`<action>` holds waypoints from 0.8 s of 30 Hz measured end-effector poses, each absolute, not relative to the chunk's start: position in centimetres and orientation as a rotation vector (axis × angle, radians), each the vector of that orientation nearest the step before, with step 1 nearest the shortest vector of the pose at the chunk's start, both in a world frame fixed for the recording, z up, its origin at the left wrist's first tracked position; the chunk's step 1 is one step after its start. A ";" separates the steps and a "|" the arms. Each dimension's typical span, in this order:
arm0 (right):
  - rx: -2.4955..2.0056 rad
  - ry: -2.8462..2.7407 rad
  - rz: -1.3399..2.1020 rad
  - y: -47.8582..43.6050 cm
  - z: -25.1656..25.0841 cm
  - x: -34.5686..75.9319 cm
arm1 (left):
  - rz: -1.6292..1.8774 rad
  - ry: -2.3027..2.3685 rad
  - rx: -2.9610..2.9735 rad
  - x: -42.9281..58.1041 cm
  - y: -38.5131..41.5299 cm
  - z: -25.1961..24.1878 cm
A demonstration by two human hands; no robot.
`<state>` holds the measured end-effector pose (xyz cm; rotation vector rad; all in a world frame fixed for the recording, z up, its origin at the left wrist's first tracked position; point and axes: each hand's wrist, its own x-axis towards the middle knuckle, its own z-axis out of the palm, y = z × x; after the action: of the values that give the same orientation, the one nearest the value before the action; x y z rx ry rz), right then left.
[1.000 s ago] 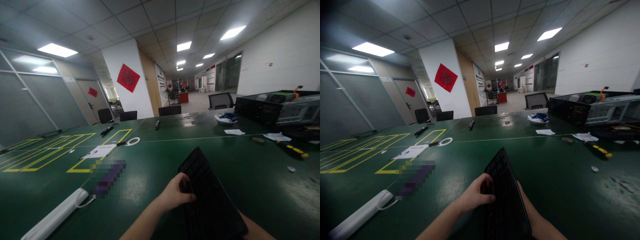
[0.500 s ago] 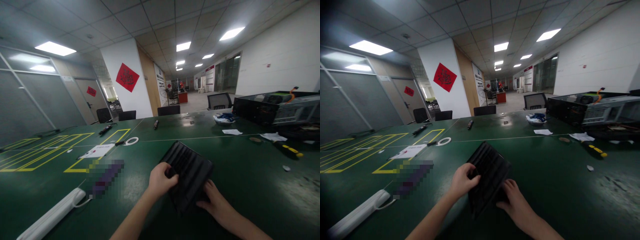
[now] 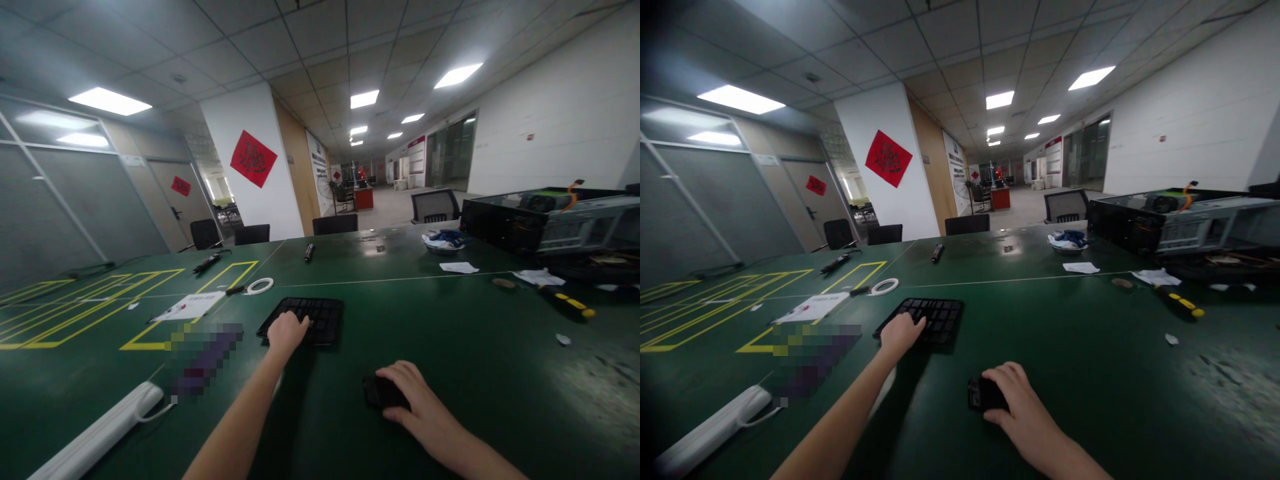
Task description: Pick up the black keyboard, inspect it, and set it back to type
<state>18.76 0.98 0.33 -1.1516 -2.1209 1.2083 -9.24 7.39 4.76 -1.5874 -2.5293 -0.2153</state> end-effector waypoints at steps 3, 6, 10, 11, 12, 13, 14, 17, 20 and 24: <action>-1.132 -2.133 1.179 1.0 0.1 18.7 | -0.292 -2.379 -1.737 -8.6 5.4 4.4; -1.135 -2.140 1.126 0.9 0.1 18.7 | -0.429 -2.171 -2.071 -8.4 1.8 2.9; -1.216 -2.080 1.041 0.9 1.5 19.1 | -0.467 -2.086 -2.357 -8.9 -2.9 1.0; -1.233 -2.054 0.998 1.2 2.1 19.4 | -0.471 -2.080 -2.392 -9.1 -3.7 0.9; -1.251 -2.024 0.937 1.6 2.7 20.0 | -0.474 -2.076 -2.422 -9.2 -4.2 0.9; -1.271 -1.995 0.857 2.1 3.3 20.7 | -0.477 -2.076 -2.444 -9.3 -4.5 1.0; -1.298 -1.971 0.760 2.8 3.8 21.8 | -0.476 -2.079 -2.463 -9.3 -4.6 1.2; -1.424 -1.935 0.421 5.5 4.4 26.6 | -0.436 -2.114 -2.489 -9.1 -4.5 1.9; -1.675 -1.921 0.151 7.7 3.1 33.1 | -0.394 -2.152 -2.477 -8.7 -4.3 2.2; -2.049 -1.898 0.071 8.6 -1.0 41.1 | -0.402 -2.152 -2.441 -8.7 -4.4 2.0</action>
<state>41.08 8.63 -1.00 -2.0493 -1.8979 0.0705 -8.70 -4.35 2.00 -2.4410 -2.1517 -0.4020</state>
